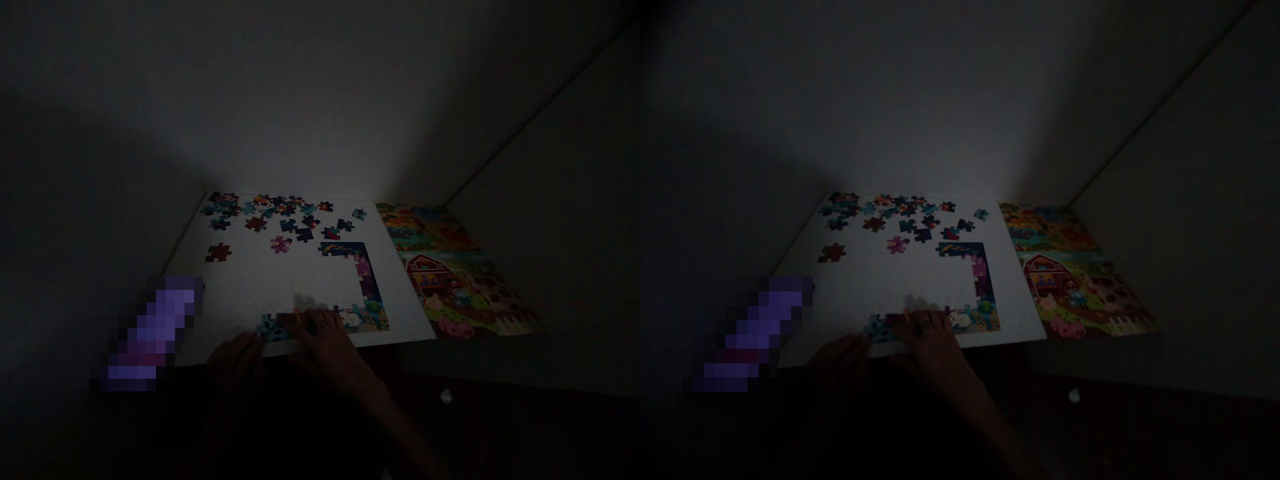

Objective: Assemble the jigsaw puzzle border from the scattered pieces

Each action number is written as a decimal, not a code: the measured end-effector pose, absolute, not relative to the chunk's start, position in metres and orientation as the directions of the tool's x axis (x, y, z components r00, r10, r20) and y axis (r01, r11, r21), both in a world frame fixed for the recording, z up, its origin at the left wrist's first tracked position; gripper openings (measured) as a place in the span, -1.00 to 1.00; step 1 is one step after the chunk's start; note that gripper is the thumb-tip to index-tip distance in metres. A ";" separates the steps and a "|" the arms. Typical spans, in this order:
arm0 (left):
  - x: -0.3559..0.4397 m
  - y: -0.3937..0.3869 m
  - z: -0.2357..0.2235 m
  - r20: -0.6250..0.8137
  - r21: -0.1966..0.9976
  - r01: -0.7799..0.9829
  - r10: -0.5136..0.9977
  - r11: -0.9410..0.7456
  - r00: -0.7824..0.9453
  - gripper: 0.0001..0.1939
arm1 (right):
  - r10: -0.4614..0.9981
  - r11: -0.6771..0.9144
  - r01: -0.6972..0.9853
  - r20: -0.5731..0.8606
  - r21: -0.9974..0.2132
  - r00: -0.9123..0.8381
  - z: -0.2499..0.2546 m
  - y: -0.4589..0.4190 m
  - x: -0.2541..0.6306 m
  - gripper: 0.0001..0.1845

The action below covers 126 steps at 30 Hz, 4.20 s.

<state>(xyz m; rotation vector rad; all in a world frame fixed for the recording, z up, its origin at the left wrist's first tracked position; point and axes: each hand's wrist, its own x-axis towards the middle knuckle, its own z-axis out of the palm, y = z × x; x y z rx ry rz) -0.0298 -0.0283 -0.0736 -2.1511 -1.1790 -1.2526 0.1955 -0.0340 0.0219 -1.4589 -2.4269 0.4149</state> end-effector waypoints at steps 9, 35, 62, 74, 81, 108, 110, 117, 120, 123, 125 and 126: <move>-0.032 -0.027 -0.074 0.840 0.055 0.817 0.469 -0.573 0.272 -0.76 | 0.847 0.487 0.666 0.119 -0.565 -0.518 0.035 -0.001 0.231 -0.73; -0.032 -0.025 -0.072 0.794 0.077 0.838 0.542 -0.540 0.276 -0.88 | 0.916 -0.101 0.928 0.330 -0.358 0.227 -0.021 0.229 0.376 -0.59; -0.018 -0.029 -0.076 0.873 0.095 0.869 0.461 -0.486 0.162 -0.85 | 0.827 -0.081 0.598 0.281 -0.798 0.487 -0.015 0.221 0.381 -0.69; -0.021 -0.041 -0.058 0.759 0.294 0.831 0.644 -0.471 0.097 -0.81 | 0.956 0.128 0.398 0.220 -0.909 0.193 0.001 0.207 0.347 -0.65; -0.024 -0.044 -0.037 0.687 0.414 0.809 0.726 -0.418 0.024 -0.87 | 0.988 0.154 0.360 0.146 -0.920 -0.049 0.018 0.192 0.324 -0.64; 0.039 0.139 -0.001 0.328 0.485 0.585 0.755 -0.650 0.567 -0.70 | 0.849 0.344 0.447 0.069 -0.826 -0.524 0.010 0.167 0.261 -0.72; 0.038 0.138 -0.004 0.336 0.471 0.590 0.752 -0.656 0.567 -0.65 | 0.843 0.355 0.473 0.057 -0.807 -0.535 0.012 0.164 0.257 -0.72; 0.031 0.131 0.000 0.279 0.402 0.641 0.754 -0.654 0.594 -0.64 | 0.835 0.375 0.448 0.086 -0.811 -0.544 0.006 0.161 0.247 -0.77; 0.025 0.126 0.003 0.263 0.339 0.690 0.769 -0.639 0.583 -0.65 | 0.827 0.383 0.421 0.102 -0.822 -0.552 0.003 0.163 0.249 -0.80; 0.021 0.124 0.003 0.237 0.310 0.718 0.782 -0.623 0.576 -0.68 | 0.816 0.394 0.412 0.106 -0.821 -0.568 0.003 0.165 0.252 -0.81; 0.020 0.124 0.004 0.221 0.312 0.727 0.791 -0.612 0.571 -0.71 | 0.800 0.406 0.403 0.106 -0.820 -0.591 0.002 0.165 0.253 -0.81; 0.019 0.124 0.005 0.215 0.314 0.732 0.796 -0.604 0.565 -0.72 | 0.794 0.410 0.397 0.107 -0.821 -0.598 0.002 0.166 0.253 -0.81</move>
